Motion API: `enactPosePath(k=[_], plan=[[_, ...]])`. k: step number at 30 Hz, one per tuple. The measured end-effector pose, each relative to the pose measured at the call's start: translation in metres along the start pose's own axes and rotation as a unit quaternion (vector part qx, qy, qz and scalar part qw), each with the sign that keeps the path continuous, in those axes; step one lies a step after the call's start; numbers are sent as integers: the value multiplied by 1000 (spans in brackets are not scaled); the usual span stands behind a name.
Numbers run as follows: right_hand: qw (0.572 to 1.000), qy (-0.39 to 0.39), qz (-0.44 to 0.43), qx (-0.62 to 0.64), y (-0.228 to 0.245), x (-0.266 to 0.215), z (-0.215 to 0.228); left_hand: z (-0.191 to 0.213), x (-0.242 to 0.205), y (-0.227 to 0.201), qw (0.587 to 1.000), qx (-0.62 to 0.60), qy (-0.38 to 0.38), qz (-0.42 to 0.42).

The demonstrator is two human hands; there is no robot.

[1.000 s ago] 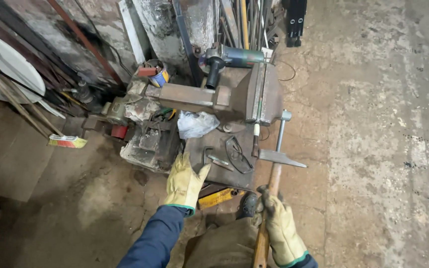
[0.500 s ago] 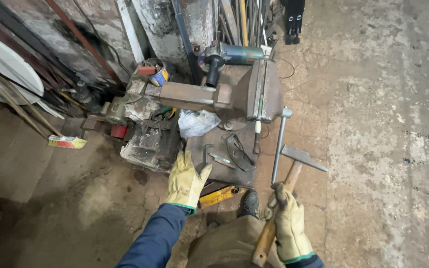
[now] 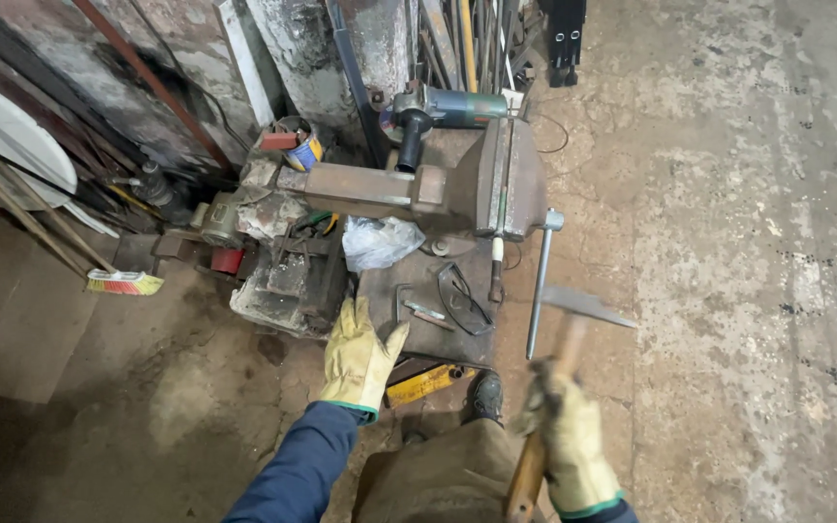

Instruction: The person welds a steel beam resting on sawhorses using an electrode holder, lowering a welding helmet to strike an arc and weld, then chips and brushes the weld with a chipping hammer and wire brush. They then carry the electrode to a bench vise and handle the rod while working at the vise.

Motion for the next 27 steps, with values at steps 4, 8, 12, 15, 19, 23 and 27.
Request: enactPosePath(k=[4, 8, 12, 15, 19, 23, 27], plan=[[971, -117, 38, 203, 29, -27, -1, 5, -1, -2, 1000, -7, 14, -5], [982, -149, 86, 78, -1, 14, -6, 13, -1, -6, 1000, -22, 4, -12], [986, -135, 78, -52, -8, 16, -11, 9, -5, -5, 1000, -18, -5, -16], [991, -46, 2, 124, -5, 9, -17, 6, -1, -3, 999, -13, -23, -25], [988, -44, -2, 146, -13, 13, -16, 6, -3, -2, 999, -11, -40, -25], [988, -49, -2, 148, -9, 13, -13, 5, -1, -2, 999, -13, -48, -22], [976, -32, 4, 215, -10, 14, -14, 5, -2, -1, 999, -6, -41, -22]])
Point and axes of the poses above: each hand's wrist, its own x-axis towards the middle knuckle, its own z-axis out of the back of the hand, y = z × x, the point moved 3 cm from there along x, towards the middle knuckle, and after that the axes turned 13 degrees about -z, right-handed, at the moved point
